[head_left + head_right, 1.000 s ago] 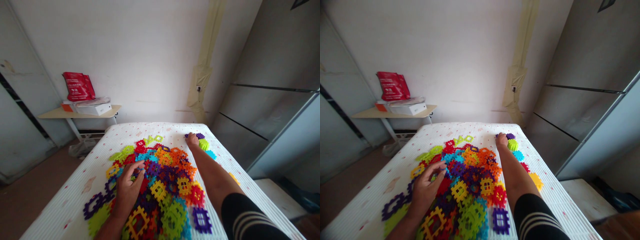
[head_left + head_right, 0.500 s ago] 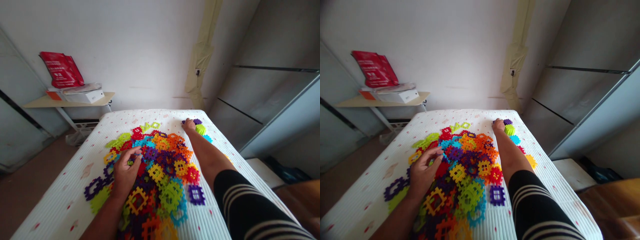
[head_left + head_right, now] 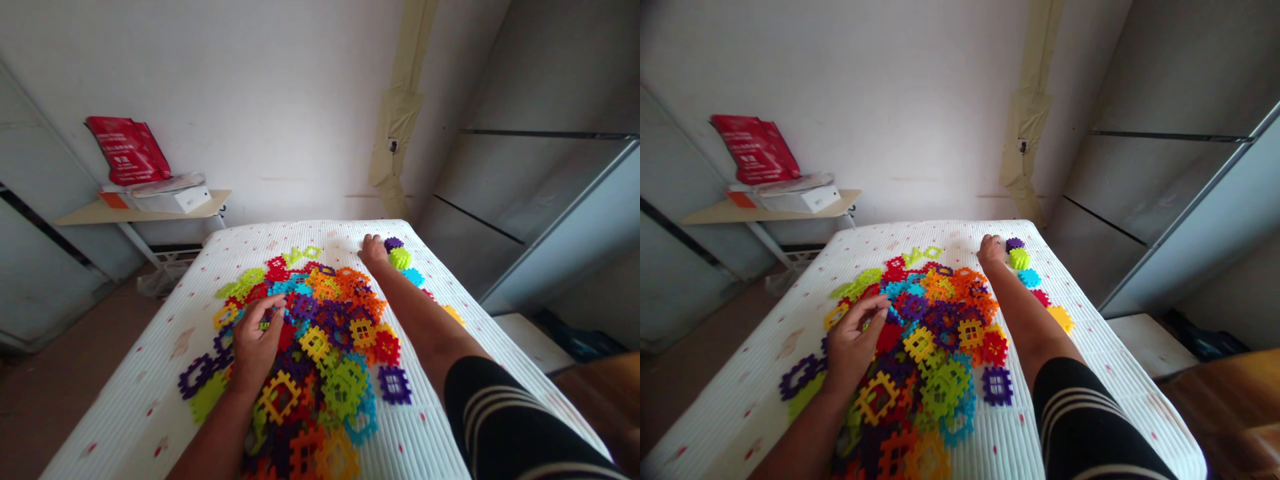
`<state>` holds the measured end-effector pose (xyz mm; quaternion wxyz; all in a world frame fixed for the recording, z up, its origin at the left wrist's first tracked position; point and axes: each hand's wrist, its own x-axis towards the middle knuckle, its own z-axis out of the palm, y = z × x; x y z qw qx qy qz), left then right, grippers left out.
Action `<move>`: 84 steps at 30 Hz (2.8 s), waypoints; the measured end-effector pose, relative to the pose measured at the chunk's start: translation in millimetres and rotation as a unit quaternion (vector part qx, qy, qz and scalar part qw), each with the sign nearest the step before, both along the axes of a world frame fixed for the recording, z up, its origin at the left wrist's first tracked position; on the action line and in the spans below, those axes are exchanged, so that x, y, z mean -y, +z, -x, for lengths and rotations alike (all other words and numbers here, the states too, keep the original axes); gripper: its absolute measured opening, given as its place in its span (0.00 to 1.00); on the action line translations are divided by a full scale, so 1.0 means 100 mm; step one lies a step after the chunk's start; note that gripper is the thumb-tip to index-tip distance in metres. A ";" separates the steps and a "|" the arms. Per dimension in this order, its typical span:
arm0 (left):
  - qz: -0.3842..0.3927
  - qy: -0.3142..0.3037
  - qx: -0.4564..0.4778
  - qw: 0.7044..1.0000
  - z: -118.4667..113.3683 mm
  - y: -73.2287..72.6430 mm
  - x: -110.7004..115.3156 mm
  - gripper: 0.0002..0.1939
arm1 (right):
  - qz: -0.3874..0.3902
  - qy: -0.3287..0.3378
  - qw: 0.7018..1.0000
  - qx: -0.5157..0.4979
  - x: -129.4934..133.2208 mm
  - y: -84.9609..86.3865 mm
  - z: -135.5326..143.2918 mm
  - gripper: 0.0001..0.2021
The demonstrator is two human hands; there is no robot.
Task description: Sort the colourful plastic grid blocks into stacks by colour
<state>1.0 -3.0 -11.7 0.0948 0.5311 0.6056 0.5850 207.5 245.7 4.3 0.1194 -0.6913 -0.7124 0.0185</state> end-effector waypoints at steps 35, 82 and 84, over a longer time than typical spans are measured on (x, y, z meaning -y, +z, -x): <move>0.067 -0.292 -0.587 0.752 -1.54 0.00 0.30 0.07 | -0.133 0.320 0.912 -0.218 1.56 -0.44 -0.69 0.11; 0.175 -0.164 0.282 0.929 -0.79 0.32 -0.41 0.22 | -0.197 0.351 0.867 -0.293 1.83 -0.09 -0.28 0.18; 0.178 -0.166 0.268 0.932 -0.74 0.35 -0.41 0.24 | -0.190 0.345 0.871 -0.295 1.73 -0.09 -0.28 0.17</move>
